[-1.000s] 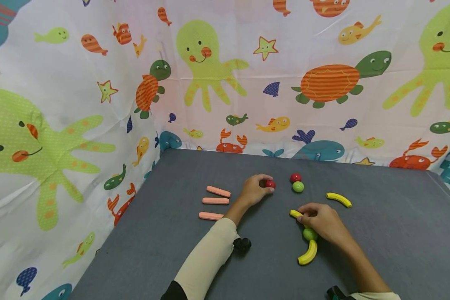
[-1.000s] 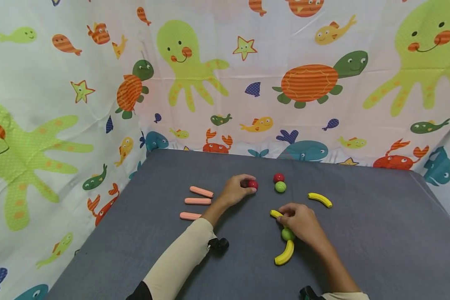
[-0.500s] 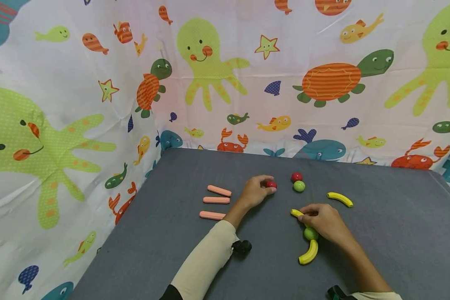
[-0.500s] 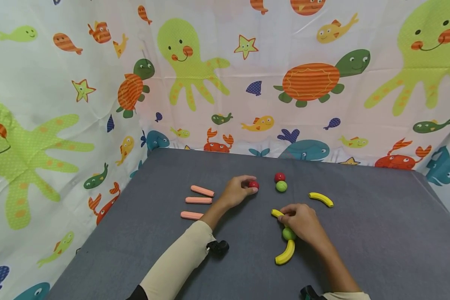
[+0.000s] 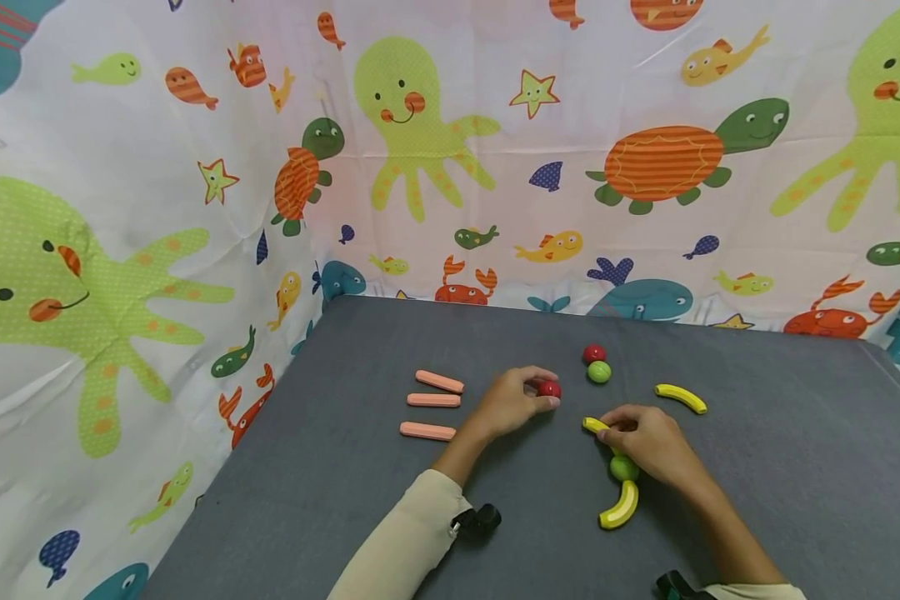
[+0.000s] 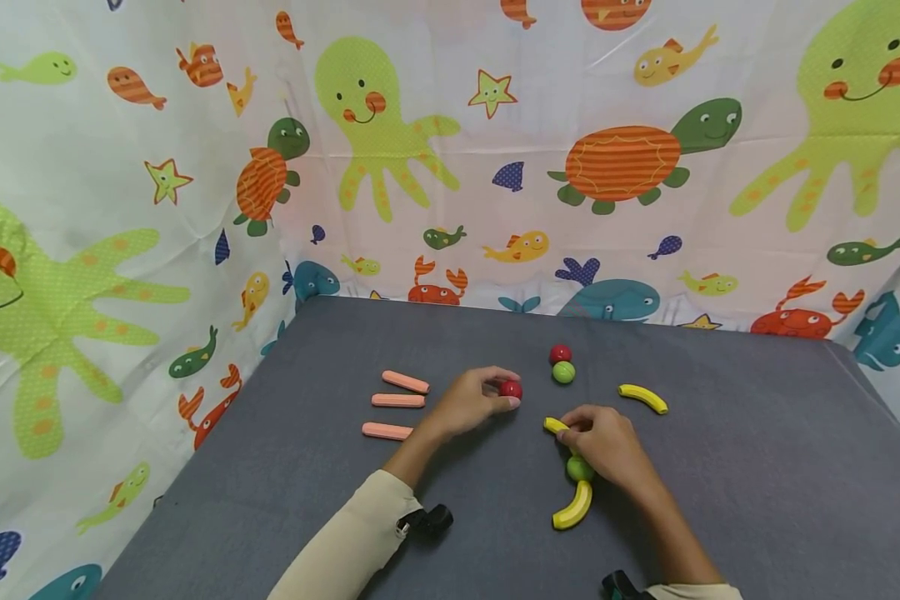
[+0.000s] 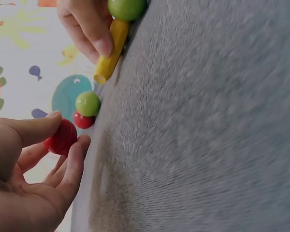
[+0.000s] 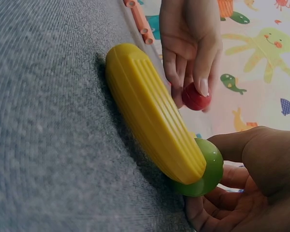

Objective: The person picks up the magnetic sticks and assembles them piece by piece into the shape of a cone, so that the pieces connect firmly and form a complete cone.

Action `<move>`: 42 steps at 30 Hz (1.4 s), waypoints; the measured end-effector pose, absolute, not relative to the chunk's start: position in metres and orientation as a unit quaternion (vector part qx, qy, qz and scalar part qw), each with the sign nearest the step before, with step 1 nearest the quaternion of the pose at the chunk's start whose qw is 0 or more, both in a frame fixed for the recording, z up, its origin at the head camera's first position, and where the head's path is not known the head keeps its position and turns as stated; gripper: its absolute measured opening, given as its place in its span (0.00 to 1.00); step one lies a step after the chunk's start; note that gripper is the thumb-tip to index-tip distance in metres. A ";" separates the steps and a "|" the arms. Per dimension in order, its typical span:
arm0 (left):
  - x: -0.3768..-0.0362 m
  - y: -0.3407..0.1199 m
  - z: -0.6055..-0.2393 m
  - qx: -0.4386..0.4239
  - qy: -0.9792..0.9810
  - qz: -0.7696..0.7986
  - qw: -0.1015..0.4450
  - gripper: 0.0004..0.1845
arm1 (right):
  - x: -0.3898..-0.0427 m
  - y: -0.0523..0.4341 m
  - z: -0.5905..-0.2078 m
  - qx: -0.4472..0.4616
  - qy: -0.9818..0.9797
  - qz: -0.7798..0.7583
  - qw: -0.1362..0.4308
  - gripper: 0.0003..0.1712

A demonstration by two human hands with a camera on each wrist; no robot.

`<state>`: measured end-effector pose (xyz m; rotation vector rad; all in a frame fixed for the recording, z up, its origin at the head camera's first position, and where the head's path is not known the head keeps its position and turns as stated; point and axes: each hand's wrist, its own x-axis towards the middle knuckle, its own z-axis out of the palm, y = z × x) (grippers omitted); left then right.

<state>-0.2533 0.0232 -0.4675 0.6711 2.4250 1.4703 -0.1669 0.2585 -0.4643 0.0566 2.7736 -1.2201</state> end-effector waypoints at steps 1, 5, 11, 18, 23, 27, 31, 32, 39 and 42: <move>-0.251 0.022 -0.468 0.229 0.823 0.507 0.115 0.20 | -0.167 0.259 -0.464 0.018 0.914 -0.403 0.055 0.11; -0.242 0.019 -0.470 0.232 0.812 0.522 0.119 0.20 | -0.166 0.259 -0.465 0.018 0.912 -0.406 0.054 0.11; -0.231 0.013 -0.474 0.225 0.813 0.525 0.114 0.18 | -0.166 0.257 -0.463 0.015 0.912 -0.406 0.055 0.13; -0.224 0.013 -0.480 0.218 0.804 0.540 0.121 0.20 | -0.165 0.254 -0.458 0.022 0.913 -0.401 0.066 0.18; -0.222 0.016 -0.484 0.233 0.802 0.536 0.123 0.21 | -0.165 0.253 -0.457 0.024 0.912 -0.402 0.074 0.18; -0.221 0.017 -0.485 0.235 0.805 0.533 0.114 0.21 | -0.165 0.253 -0.457 0.021 0.911 -0.404 0.078 0.18; -0.219 0.018 -0.484 0.238 0.800 0.540 0.111 0.21 | -0.165 0.252 -0.457 0.015 0.910 -0.407 0.076 0.18; -0.219 0.018 -0.484 0.238 0.799 0.541 0.111 0.21 | -0.165 0.252 -0.456 0.013 0.910 -0.408 0.076 0.18; -0.218 0.019 -0.483 0.244 0.806 0.527 0.113 0.20 | -0.166 0.252 -0.457 0.004 0.909 -0.410 0.073 0.17; -0.217 0.020 -0.483 0.245 0.809 0.522 0.116 0.20 | -0.165 0.251 -0.458 0.004 0.908 -0.412 0.075 0.16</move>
